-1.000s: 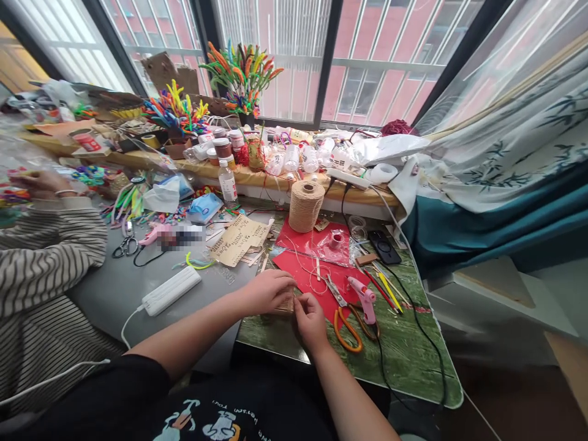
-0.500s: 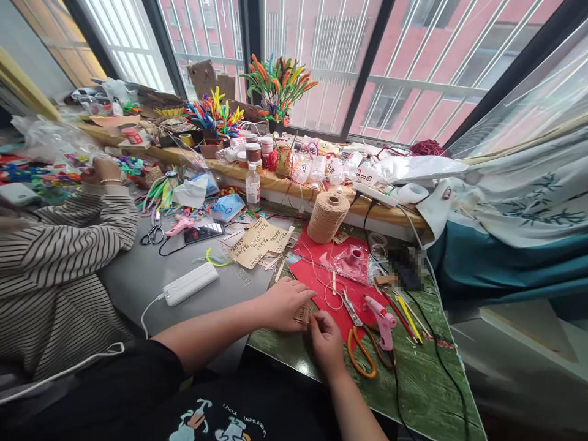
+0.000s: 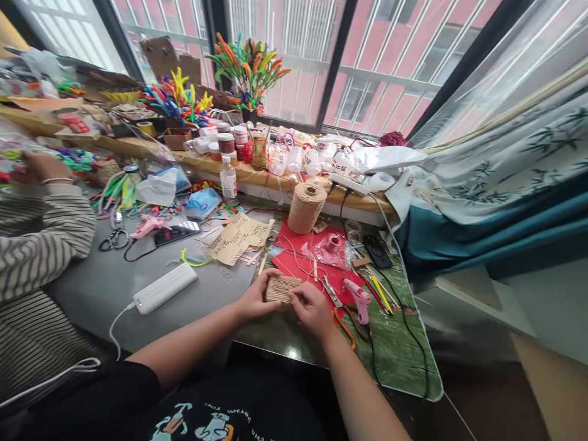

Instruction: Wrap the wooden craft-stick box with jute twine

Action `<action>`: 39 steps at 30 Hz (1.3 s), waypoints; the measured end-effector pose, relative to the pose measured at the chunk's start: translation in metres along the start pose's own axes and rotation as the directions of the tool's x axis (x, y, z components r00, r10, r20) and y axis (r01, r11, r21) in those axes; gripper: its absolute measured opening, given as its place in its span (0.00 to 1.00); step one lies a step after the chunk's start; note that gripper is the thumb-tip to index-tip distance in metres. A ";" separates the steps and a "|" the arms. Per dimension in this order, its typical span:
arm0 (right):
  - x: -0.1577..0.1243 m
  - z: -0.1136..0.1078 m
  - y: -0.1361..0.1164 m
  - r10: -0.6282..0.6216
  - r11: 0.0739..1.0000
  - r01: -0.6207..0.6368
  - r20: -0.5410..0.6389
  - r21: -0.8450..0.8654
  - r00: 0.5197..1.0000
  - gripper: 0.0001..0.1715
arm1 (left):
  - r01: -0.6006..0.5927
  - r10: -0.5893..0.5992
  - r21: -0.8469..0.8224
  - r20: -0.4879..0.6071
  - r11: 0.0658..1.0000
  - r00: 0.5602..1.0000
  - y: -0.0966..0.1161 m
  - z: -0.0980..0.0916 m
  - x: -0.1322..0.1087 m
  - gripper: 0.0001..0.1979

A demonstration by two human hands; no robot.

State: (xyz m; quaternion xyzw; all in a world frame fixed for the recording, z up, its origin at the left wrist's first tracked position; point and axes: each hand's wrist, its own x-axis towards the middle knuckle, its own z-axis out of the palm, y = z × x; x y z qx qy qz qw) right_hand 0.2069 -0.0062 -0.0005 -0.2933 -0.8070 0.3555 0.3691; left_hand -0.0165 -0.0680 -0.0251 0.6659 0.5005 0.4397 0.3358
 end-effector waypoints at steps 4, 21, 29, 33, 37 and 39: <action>0.004 0.017 -0.010 0.023 0.998 -0.023 -0.010 -0.055 1.000 0.10 | -0.010 0.009 0.014 0.085 1.000 0.996 -0.008 -0.017 -0.001 0.36; 0.003 -0.003 -0.002 0.086 0.987 -0.096 -0.079 -0.132 0.993 0.11 | -0.141 0.028 0.482 0.235 0.864 0.972 0.026 -0.017 0.038 0.43; -0.012 -0.009 0.017 0.187 0.981 -0.193 -0.148 -0.030 0.971 0.13 | -0.124 0.011 0.501 0.222 0.857 0.975 0.034 -0.015 0.038 0.38; -0.018 -0.002 0.018 0.226 0.974 -0.219 -0.212 0.056 0.951 0.13 | -0.119 -0.003 0.518 0.228 0.847 0.974 0.039 -0.015 0.040 0.37; -0.022 -0.002 0.019 0.158 0.987 -0.159 -0.256 0.014 0.954 0.09 | -0.117 -0.017 0.535 0.240 0.837 0.971 0.040 -0.015 0.041 0.37; -0.024 0.001 0.022 0.173 0.985 -0.170 -0.244 0.031 0.954 0.09 | -0.116 -0.021 0.539 0.243 0.834 0.970 0.039 -0.014 0.042 0.37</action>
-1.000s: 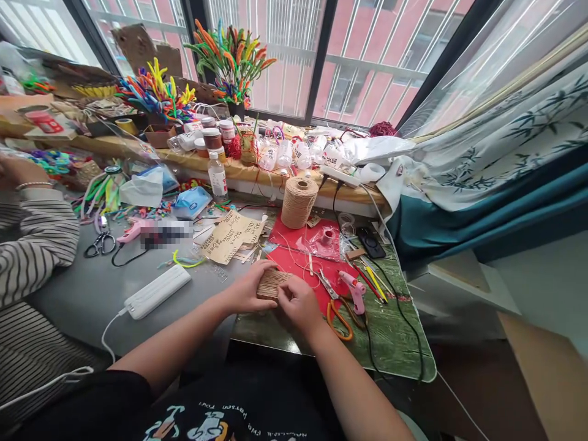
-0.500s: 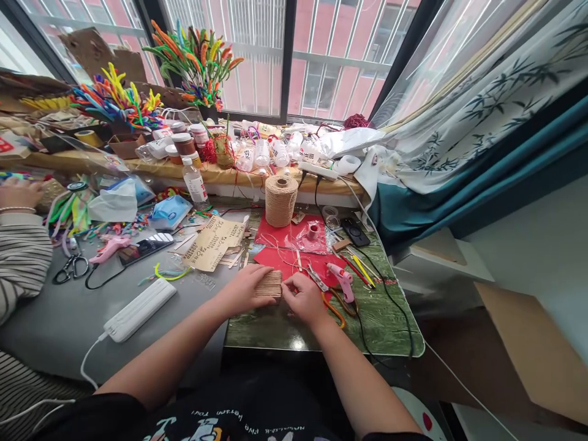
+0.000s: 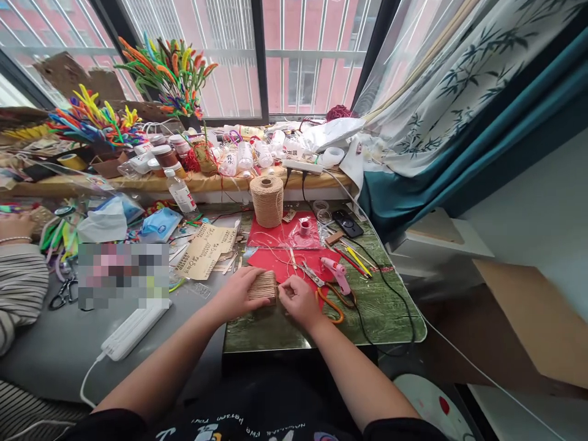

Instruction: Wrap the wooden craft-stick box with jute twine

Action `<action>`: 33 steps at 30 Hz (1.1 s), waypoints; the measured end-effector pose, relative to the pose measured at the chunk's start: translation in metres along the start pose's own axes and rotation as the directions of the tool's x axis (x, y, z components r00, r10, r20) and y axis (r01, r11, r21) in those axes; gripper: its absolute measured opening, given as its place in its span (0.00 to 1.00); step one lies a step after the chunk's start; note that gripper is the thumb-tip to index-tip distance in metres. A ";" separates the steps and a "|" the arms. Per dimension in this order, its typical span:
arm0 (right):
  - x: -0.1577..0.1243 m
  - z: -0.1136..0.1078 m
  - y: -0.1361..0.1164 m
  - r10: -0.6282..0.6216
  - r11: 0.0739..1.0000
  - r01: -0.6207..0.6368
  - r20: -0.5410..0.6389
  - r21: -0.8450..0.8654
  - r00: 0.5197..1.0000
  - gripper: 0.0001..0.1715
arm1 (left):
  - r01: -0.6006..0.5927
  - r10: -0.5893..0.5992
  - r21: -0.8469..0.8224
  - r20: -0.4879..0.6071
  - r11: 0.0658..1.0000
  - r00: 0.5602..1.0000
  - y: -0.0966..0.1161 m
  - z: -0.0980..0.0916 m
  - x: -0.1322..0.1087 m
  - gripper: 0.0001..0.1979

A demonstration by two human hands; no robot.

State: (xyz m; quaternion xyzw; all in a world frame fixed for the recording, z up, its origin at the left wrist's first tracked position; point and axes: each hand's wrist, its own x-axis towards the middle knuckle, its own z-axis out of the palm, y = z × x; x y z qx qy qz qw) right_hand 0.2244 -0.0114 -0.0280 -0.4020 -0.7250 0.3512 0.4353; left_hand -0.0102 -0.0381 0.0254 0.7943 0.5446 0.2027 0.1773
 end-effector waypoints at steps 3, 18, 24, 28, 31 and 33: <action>-0.002 0.009 0.007 0.111 0.988 -0.112 0.012 0.107 0.994 0.11 | 0.002 -0.002 0.004 0.000 1.000 1.000 0.000 0.001 0.001 0.37; -0.007 0.025 0.018 0.243 0.912 -0.230 0.005 0.340 0.970 0.17 | 0.006 -0.010 0.103 0.033 0.995 0.999 0.008 -0.004 0.003 0.34; -0.009 0.034 0.027 0.272 0.861 -0.258 0.031 0.439 0.962 0.18 | -0.009 0.007 0.183 0.011 0.983 1.000 0.026 0.004 0.014 0.37; -0.011 0.030 0.028 0.234 0.861 -0.233 0.056 0.452 0.971 0.18 | -0.048 0.049 0.152 -0.004 0.987 0.999 0.027 0.011 0.022 0.40; -0.012 0.021 0.021 0.164 0.888 -0.166 0.043 0.430 0.986 0.14 | -0.032 0.036 0.108 -0.036 0.994 0.999 0.019 0.013 0.017 0.39; -0.010 0.012 0.014 0.089 0.928 -0.088 0.014 0.361 0.996 0.12 | -0.004 0.000 -0.039 -0.115 0.999 0.993 0.012 0.018 0.008 0.40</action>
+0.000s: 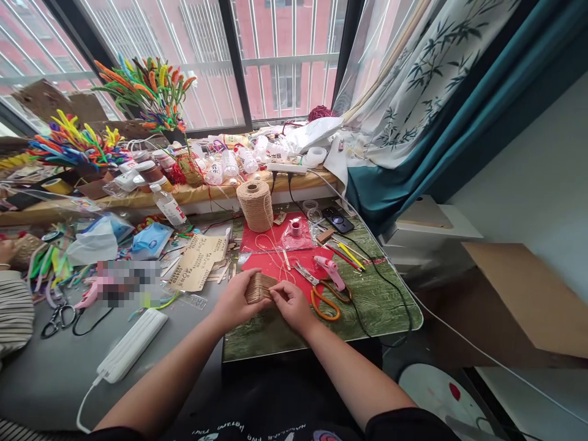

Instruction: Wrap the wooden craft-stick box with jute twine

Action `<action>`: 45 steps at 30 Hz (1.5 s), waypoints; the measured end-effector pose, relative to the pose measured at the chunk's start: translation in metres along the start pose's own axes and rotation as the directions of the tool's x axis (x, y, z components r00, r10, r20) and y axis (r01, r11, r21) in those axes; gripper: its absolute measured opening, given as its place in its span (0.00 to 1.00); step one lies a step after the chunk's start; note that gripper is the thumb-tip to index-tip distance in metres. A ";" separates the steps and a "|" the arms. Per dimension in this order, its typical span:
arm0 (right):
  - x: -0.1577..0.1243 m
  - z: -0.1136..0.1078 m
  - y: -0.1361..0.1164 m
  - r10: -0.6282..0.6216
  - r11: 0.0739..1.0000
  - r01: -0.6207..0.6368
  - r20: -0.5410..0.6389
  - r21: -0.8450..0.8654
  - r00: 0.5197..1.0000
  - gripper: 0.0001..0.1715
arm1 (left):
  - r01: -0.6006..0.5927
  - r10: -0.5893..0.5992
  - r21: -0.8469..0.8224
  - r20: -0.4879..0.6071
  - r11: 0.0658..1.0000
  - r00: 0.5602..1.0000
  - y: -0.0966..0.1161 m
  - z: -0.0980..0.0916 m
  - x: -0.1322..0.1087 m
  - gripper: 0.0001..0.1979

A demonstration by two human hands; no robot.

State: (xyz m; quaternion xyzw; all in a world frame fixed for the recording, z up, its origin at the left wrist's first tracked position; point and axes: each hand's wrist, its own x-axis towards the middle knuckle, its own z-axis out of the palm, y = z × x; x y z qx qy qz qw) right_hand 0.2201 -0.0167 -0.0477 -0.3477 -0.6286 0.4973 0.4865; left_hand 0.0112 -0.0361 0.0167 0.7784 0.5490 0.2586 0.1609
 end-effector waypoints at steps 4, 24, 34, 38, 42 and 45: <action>0.003 -0.012 -0.019 -0.153 0.970 0.153 0.017 -0.188 0.988 0.09 | 0.025 -0.139 -0.560 -0.163 0.828 0.977 -0.011 0.023 -0.022 0.39; 0.009 0.006 -0.017 0.086 0.992 -0.086 -0.006 -0.097 0.996 0.09 | 0.194 -0.176 -0.819 0.115 0.540 0.978 -0.055 0.021 -0.031 0.23; 0.004 -0.009 -0.009 0.213 0.977 -0.212 0.034 -0.029 0.977 0.14 | 0.187 -0.188 -0.799 0.094 0.571 0.978 -0.056 0.030 -0.031 0.21; 0.003 -0.008 -0.005 0.272 0.961 -0.275 0.063 0.029 0.960 0.16 | 0.164 -0.186 -0.689 0.043 0.706 0.982 -0.041 0.016 -0.023 0.18; 0.004 -0.008 -0.005 0.253 0.967 -0.253 0.065 -0.002 0.965 0.17 | 0.105 -0.119 -0.532 0.009 0.840 0.993 -0.015 -0.004 -0.009 0.23; 0.007 -0.010 -0.006 0.219 0.975 -0.217 0.061 -0.049 0.974 0.16 | 0.038 -0.028 -0.317 0.037 0.948 0.999 0.002 -0.005 0.000 0.35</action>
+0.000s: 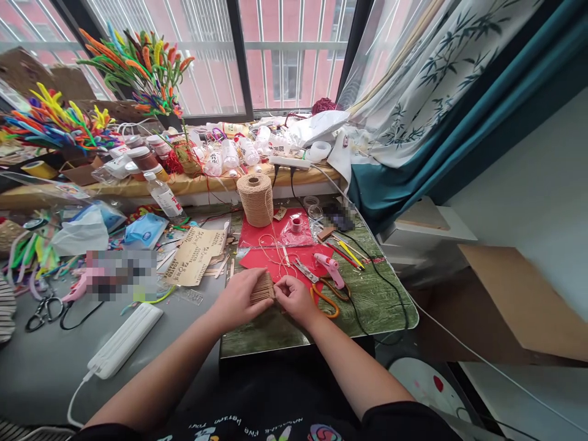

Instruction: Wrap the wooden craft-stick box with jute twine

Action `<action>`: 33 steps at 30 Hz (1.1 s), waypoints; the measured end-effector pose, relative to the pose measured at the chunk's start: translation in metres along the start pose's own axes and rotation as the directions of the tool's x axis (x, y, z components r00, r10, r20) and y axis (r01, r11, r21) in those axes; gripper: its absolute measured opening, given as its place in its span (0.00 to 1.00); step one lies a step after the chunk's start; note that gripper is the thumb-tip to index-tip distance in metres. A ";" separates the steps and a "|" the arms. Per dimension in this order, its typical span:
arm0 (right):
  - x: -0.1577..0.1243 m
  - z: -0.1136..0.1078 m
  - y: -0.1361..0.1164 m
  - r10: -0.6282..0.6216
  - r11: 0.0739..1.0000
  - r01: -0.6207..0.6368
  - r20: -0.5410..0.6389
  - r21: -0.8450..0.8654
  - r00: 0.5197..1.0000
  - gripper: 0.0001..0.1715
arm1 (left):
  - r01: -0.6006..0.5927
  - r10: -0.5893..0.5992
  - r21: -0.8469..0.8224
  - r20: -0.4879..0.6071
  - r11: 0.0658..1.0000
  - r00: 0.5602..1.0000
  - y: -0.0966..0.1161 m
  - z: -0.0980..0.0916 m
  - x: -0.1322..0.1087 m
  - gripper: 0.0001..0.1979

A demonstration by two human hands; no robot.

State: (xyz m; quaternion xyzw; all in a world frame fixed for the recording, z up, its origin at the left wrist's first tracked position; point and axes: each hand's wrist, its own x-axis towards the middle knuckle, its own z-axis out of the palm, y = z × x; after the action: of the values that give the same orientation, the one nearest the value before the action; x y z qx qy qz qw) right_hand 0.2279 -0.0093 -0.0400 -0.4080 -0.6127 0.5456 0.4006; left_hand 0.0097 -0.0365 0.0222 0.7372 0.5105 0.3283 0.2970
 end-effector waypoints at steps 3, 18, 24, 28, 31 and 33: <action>0.002 -0.001 -0.002 -0.110 0.989 0.104 -0.058 -0.107 0.992 0.13 | -0.041 0.033 0.270 0.034 0.962 0.999 0.003 0.008 0.005 0.40; -0.001 -0.002 -0.011 -0.236 0.916 0.197 -0.072 -0.350 0.969 0.07 | -0.080 0.066 0.400 0.050 0.913 0.997 -0.004 0.013 0.004 0.40; -0.009 0.008 0.002 -0.062 0.997 0.060 -0.076 -0.039 0.995 0.15 | -0.074 0.087 0.402 -0.013 0.913 0.996 0.002 0.018 0.000 0.48; -0.007 0.004 0.006 0.026 0.993 -0.024 -0.023 0.115 0.999 0.20 | -0.072 0.081 0.361 -0.009 0.930 0.997 0.000 0.015 0.001 0.42; -0.003 -0.002 0.003 0.082 0.982 -0.089 0.052 0.164 0.995 0.22 | -0.069 0.071 0.294 0.003 0.953 0.997 -0.003 0.008 -0.001 0.41; -0.001 -0.006 -0.003 0.043 0.992 -0.050 0.068 0.119 0.997 0.21 | -0.045 0.050 0.214 -0.018 0.976 0.999 -0.008 0.006 -0.006 0.41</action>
State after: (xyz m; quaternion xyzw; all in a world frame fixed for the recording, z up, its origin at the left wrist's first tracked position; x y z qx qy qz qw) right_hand 0.2336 -0.0084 -0.0364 -0.3792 -0.5818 0.6038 0.3913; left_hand 0.0088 -0.0404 0.0111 0.7730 0.5283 0.2872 0.2024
